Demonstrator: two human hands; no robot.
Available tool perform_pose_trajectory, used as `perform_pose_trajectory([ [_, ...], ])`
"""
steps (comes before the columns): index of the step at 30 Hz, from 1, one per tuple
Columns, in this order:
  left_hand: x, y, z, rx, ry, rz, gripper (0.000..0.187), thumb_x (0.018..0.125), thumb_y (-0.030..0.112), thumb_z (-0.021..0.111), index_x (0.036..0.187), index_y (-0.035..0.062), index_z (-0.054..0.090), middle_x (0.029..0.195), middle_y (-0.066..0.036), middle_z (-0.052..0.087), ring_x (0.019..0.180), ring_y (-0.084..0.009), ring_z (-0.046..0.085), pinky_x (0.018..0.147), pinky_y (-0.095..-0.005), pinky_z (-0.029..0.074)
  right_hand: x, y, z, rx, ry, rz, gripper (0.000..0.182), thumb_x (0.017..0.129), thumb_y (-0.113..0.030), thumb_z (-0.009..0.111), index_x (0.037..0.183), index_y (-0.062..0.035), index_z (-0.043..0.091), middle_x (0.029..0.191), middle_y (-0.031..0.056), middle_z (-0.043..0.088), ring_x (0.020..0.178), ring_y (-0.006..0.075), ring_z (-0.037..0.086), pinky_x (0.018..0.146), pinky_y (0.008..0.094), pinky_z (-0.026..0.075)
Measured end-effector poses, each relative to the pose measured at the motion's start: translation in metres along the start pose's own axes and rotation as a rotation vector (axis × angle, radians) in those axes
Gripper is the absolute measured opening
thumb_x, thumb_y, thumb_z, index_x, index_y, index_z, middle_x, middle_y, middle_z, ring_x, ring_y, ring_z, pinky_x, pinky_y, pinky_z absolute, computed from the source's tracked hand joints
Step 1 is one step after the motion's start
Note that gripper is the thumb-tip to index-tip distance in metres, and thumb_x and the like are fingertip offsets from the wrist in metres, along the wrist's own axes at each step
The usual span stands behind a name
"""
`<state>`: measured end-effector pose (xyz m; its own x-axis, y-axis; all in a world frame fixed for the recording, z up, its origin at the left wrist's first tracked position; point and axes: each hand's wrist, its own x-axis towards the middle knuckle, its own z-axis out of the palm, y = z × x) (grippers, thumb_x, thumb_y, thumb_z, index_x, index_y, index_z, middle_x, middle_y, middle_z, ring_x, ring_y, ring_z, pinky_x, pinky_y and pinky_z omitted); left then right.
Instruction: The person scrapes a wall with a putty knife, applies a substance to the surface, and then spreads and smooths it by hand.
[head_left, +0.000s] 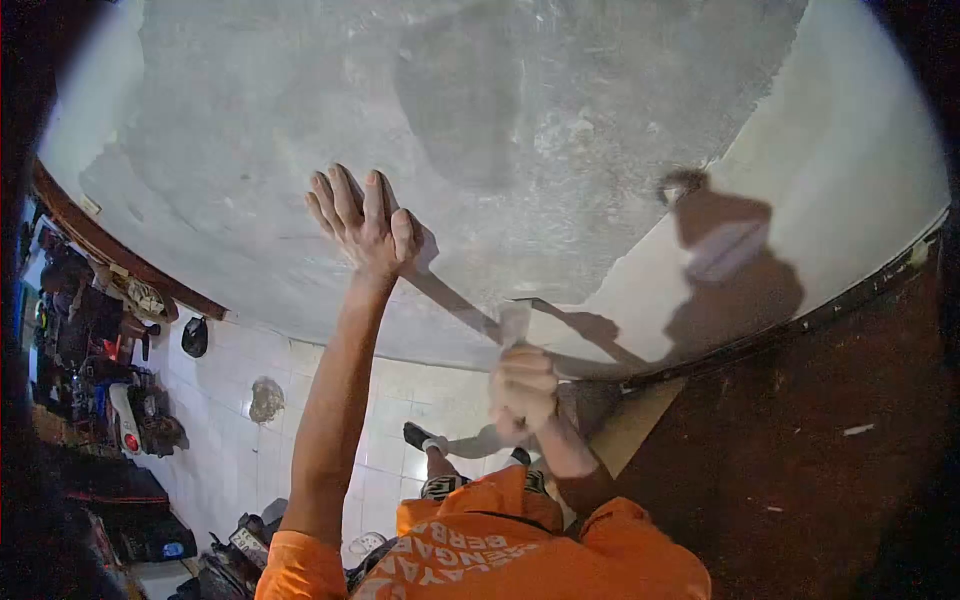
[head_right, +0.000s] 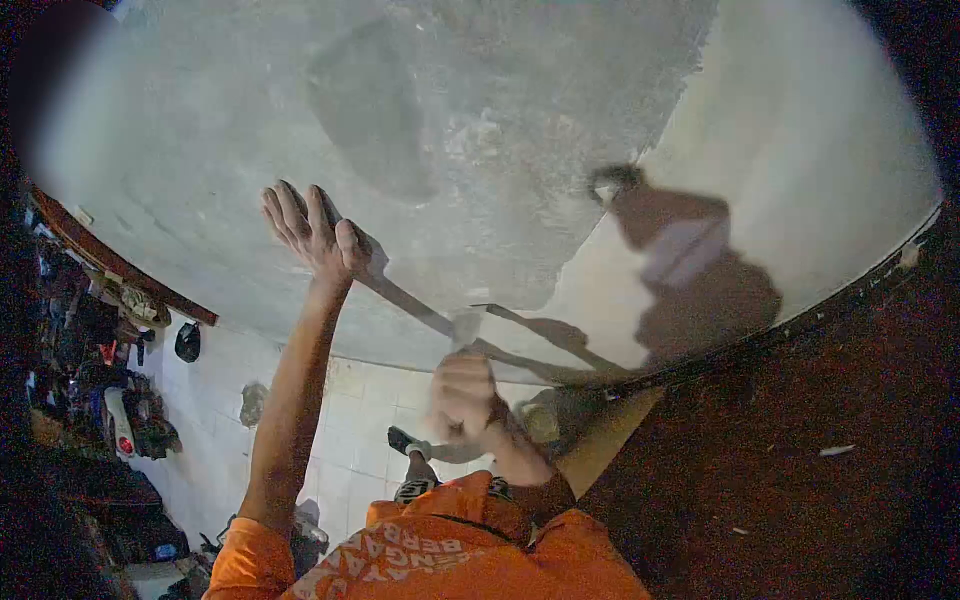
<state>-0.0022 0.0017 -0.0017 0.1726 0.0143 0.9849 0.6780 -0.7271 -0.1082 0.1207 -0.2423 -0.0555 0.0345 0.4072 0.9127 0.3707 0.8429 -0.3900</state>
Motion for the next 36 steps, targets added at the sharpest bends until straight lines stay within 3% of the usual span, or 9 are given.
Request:
perform_pose_trajectory([
  [6, 0.001, 0.002, 0.002, -0.003, 0.018, 0.018, 0.056, 0.099, 0.041, 0.032, 0.15, 0.017, 0.037, 0.156, -0.022, 0.024, 0.145, -0.0453, 0.017, 0.116, -0.0606, 0.008, -0.003, 0.015, -0.002, 0.026, 0.031, -0.007, 0.019, 0.042, -0.011, 0.057, 0.056, -0.0059, 0.045, 0.052, 0.0069, 0.041, 0.042, 0.0236, 0.045, 0.042, 0.0337, 0.035],
  [7, 0.004, 0.002, 0.002, -0.009, 0.021, 0.012, 0.056, 0.099, 0.041, 0.032, 0.15, 0.0171, 0.037, 0.157, -0.022, 0.024, 0.145, -0.0452, 0.017, 0.116, -0.0606, 0.008, 0.004, 0.006, -0.006, -0.033, 0.071, -0.079, 0.016, 0.058, -0.014, 0.06, 0.056, -0.005, 0.047, 0.053, 0.0071, 0.046, 0.044, 0.0248, 0.048, 0.045, 0.0343, 0.04],
  [10, 0.001, 0.001, 0.0, -0.002, -0.014, 0.001, 0.056, 0.1, 0.042, 0.031, 0.15, 0.0172, 0.037, 0.157, -0.021, 0.023, 0.145, -0.0448, 0.017, 0.116, -0.0611, 0.009, -0.001, 0.005, -0.008, -0.018, 0.084, -0.122, 0.026, 0.074, -0.017, 0.064, 0.057, -0.0033, 0.049, 0.056, 0.0085, 0.052, 0.048, 0.0272, 0.055, 0.052, 0.0344, 0.047],
  [23, 0.006, 0.005, -0.002, 0.022, 0.023, 0.022, 0.057, 0.101, 0.043, 0.027, 0.152, 0.0167, 0.033, 0.157, -0.022, 0.023, 0.146, -0.0426, 0.017, 0.117, -0.0577, 0.01, -0.027, 0.04, -0.023, 0.013, 0.123, 0.024, 0.027, 0.08, -0.013, 0.055, 0.056, -0.0032, 0.048, 0.054, 0.0073, 0.049, 0.042, 0.0221, 0.048, 0.044, 0.0327, 0.041],
  [27, 0.005, 0.004, -0.002, 0.03, 0.032, 0.026, 0.057, 0.101, 0.043, 0.028, 0.152, 0.0159, 0.033, 0.157, -0.022, 0.023, 0.146, -0.0431, 0.017, 0.116, -0.0578, 0.01, 0.011, -0.01, -0.025, -0.063, 0.18, 0.029, 0.022, 0.074, -0.005, 0.054, 0.056, -0.0018, 0.044, 0.054, 0.0073, 0.046, 0.044, 0.0208, 0.047, 0.046, 0.0308, 0.041],
  [30, 0.002, 0.004, -0.005, 0.007, 0.018, 0.024, 0.057, 0.1, 0.041, 0.03, 0.151, 0.015, 0.035, 0.156, -0.023, 0.023, 0.146, -0.0436, 0.017, 0.116, -0.059, 0.01, -0.069, 0.052, -0.023, 0.085, 0.164, 0.133, 0.023, 0.072, -0.002, 0.061, 0.059, -0.0021, 0.041, 0.058, 0.0021, 0.048, 0.047, 0.0182, 0.044, 0.048, 0.0279, 0.037],
  [33, 0.005, 0.002, -0.005, 0.015, -0.003, 0.022, 0.057, 0.099, 0.039, 0.031, 0.15, 0.0141, 0.036, 0.156, -0.024, 0.024, 0.145, -0.0442, 0.017, 0.116, -0.0599, 0.01, -0.08, 0.041, -0.021, 0.407, 0.346, 0.838, 0.035, 0.086, -0.003, 0.053, 0.052, -0.007, 0.044, 0.05, 0.0035, 0.044, 0.041, 0.0178, 0.049, 0.043, 0.0283, 0.037],
  [34, 0.009, -0.001, 0.0, 0.023, 0.006, 0.027, 0.057, 0.099, 0.039, 0.031, 0.15, 0.0141, 0.036, 0.156, -0.024, 0.024, 0.145, -0.0442, 0.017, 0.116, -0.0599, 0.01, -0.033, 0.027, -0.018, -0.04, 0.266, 0.137, 0.034, 0.081, 0.002, 0.052, 0.051, -0.0045, 0.037, 0.051, 0.0031, 0.041, 0.043, 0.0152, 0.042, 0.044, 0.028, 0.035],
  [36, 0.004, -0.001, -0.002, 0.015, 0.017, 0.035, 0.057, 0.1, 0.041, 0.03, 0.15, 0.0149, 0.036, 0.156, -0.024, 0.024, 0.145, -0.0445, 0.017, 0.116, -0.0597, 0.01, -0.009, 0.001, -0.021, 0.076, 0.182, 0.076, 0.035, 0.084, -0.006, 0.057, 0.052, -0.004, 0.042, 0.052, 0.0045, 0.045, 0.044, 0.0172, 0.046, 0.045, 0.0296, 0.039],
])
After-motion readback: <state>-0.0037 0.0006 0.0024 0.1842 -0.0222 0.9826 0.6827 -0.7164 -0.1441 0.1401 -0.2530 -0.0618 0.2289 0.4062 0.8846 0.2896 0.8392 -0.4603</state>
